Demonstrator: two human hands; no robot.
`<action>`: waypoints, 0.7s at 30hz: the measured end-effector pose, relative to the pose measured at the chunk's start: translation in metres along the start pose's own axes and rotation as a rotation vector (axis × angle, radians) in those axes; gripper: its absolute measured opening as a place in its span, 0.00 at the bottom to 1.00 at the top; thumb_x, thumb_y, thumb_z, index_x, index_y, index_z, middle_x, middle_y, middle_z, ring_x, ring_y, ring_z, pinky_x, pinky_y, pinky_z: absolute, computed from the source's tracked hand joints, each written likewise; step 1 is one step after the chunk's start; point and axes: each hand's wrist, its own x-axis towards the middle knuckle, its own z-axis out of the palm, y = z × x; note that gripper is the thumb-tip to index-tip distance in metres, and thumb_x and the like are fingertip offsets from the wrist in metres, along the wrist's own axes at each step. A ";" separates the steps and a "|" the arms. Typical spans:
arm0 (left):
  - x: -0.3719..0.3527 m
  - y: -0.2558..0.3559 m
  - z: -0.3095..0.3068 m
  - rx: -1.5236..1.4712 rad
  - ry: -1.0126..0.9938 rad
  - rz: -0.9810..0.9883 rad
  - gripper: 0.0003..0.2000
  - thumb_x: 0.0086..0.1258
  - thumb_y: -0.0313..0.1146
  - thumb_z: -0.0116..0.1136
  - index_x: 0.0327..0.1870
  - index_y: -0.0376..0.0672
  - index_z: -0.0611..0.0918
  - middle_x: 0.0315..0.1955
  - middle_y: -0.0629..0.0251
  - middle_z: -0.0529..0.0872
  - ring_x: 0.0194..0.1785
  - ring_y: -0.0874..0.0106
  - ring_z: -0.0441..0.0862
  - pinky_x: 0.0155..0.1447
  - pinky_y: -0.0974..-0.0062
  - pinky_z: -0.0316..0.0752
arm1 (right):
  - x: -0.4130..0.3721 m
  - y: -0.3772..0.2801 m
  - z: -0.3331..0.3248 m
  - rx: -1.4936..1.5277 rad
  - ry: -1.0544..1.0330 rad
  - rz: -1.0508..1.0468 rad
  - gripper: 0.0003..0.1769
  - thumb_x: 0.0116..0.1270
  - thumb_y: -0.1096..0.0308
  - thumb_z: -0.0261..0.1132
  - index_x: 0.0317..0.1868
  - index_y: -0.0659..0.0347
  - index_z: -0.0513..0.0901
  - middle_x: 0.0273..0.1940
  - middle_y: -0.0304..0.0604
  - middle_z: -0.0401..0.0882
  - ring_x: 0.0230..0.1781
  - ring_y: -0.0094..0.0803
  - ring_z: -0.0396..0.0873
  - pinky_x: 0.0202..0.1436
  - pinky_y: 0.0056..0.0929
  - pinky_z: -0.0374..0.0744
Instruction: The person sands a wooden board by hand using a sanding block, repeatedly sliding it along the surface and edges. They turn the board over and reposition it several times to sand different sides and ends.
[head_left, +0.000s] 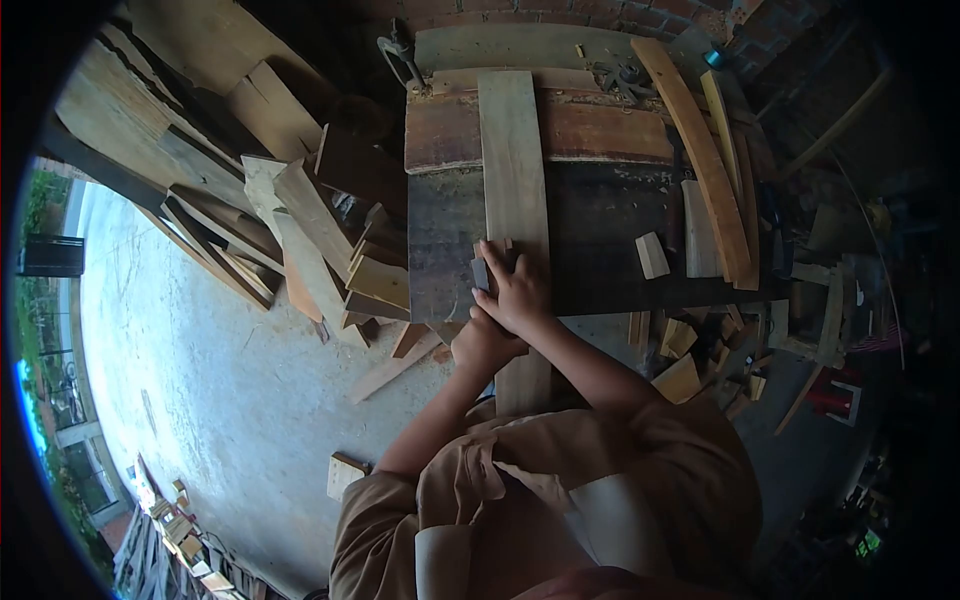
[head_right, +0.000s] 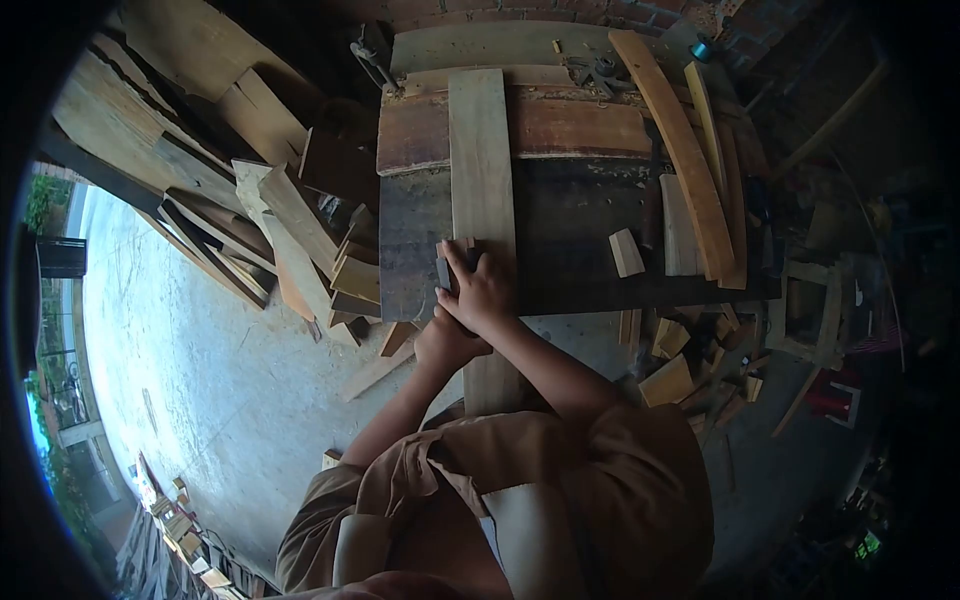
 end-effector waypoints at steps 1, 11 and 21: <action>0.022 0.011 -0.016 -0.002 0.003 0.006 0.50 0.32 0.57 0.70 0.55 0.27 0.65 0.41 0.48 0.81 0.46 0.58 0.80 0.48 0.65 0.75 | 0.028 0.000 -0.013 0.006 -0.054 0.043 0.43 0.52 0.47 0.64 0.68 0.36 0.54 0.38 0.58 0.68 0.35 0.50 0.72 0.39 0.43 0.71; 0.295 0.107 -0.147 0.133 0.112 0.221 0.43 0.34 0.61 0.67 0.53 0.43 0.75 0.48 0.56 0.79 0.52 0.61 0.77 0.54 0.66 0.72 | 0.326 0.047 -0.038 -0.087 -0.017 0.174 0.43 0.55 0.38 0.55 0.69 0.32 0.47 0.52 0.60 0.68 0.52 0.51 0.72 0.53 0.40 0.71; 0.134 0.073 -0.071 0.067 0.167 0.136 0.45 0.36 0.59 0.67 0.49 0.28 0.70 0.41 0.50 0.81 0.46 0.59 0.81 0.48 0.66 0.76 | 0.169 0.036 -0.027 -0.040 -0.042 0.123 0.44 0.55 0.43 0.59 0.69 0.33 0.47 0.49 0.64 0.66 0.45 0.56 0.74 0.43 0.45 0.76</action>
